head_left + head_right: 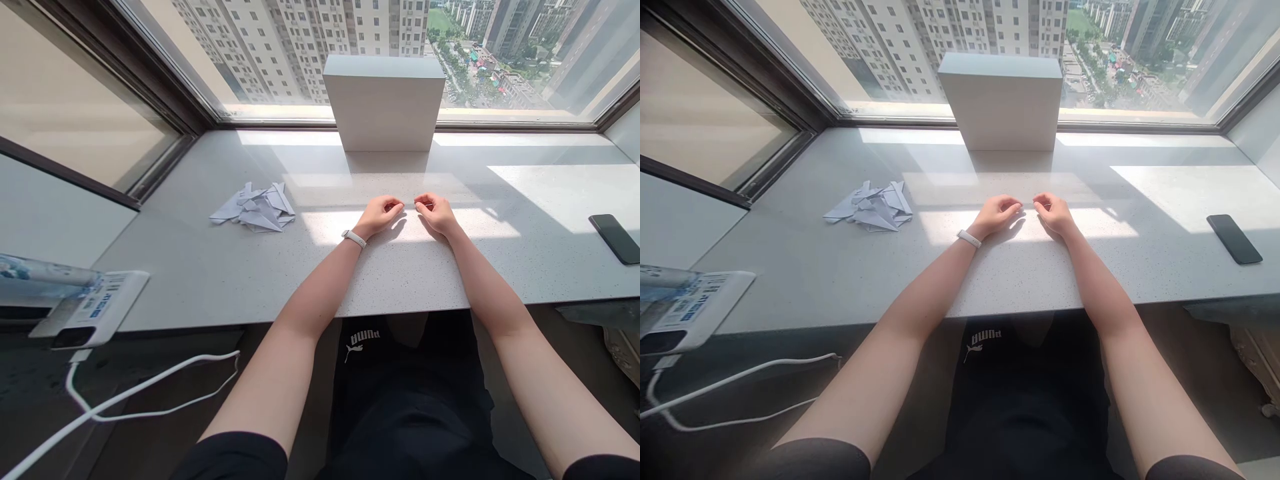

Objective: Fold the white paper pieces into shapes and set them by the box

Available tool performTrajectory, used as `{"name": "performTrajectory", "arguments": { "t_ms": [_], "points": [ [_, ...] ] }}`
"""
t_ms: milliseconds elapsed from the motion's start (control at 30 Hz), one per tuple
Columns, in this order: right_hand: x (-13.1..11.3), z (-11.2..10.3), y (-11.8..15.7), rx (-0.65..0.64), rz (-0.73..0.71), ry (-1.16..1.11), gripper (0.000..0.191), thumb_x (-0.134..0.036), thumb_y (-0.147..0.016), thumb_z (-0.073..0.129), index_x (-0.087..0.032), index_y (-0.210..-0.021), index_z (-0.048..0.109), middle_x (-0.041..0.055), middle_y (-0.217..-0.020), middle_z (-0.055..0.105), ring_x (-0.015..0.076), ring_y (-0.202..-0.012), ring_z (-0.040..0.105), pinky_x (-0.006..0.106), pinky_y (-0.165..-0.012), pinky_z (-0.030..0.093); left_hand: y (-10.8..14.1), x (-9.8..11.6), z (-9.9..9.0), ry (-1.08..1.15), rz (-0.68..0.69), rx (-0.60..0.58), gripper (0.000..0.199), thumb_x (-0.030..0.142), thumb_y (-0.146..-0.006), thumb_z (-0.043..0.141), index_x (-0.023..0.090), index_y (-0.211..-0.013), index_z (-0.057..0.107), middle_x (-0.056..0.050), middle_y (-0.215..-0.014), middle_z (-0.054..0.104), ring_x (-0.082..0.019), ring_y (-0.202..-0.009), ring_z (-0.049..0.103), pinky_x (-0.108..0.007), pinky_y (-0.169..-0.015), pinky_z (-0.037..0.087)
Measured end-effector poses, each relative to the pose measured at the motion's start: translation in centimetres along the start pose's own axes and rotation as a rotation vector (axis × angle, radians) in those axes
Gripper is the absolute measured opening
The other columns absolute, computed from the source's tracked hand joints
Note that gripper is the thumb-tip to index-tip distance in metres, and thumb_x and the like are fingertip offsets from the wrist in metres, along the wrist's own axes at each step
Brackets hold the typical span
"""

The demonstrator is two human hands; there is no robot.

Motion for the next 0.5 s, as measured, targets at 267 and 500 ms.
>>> {"name": "performTrajectory", "arguments": {
  "t_ms": [267, 500],
  "points": [
    [0.1, 0.0, -0.1, 0.002, 0.000, 0.012, 0.035, -0.054, -0.105, 0.081, -0.023, -0.120, 0.087, 0.0163, -0.127, 0.094, 0.0363, -0.120, 0.089, 0.059, -0.119, 0.072, 0.1, -0.2, 0.2, 0.042, 0.016, 0.010, 0.026, 0.043, -0.114, 0.073, 0.023, -0.110, 0.090, -0.014, -0.122, 0.094, -0.032, -0.114, 0.086, -0.051, -0.108, 0.071],
    [0.0, -0.6, 0.0, 0.019, 0.021, 0.017, 0.030, -0.051, -0.106, 0.078, -0.024, -0.117, 0.088, 0.0160, -0.127, 0.094, 0.0371, -0.121, 0.089, 0.061, -0.119, 0.071, 0.8, -1.0, -12.0, -0.005, -0.020, 0.486, 0.014, 0.030, -0.118, 0.073, 0.025, -0.113, 0.085, -0.009, -0.127, 0.093, -0.027, -0.128, 0.087, -0.044, -0.121, 0.069]
  ]
}}
Point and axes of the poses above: each hand's wrist, its own y-axis away from the middle knuckle, its own z-axis out of the palm, x = y × z, the point moved 10 cm from there along -y, towards the middle knuckle
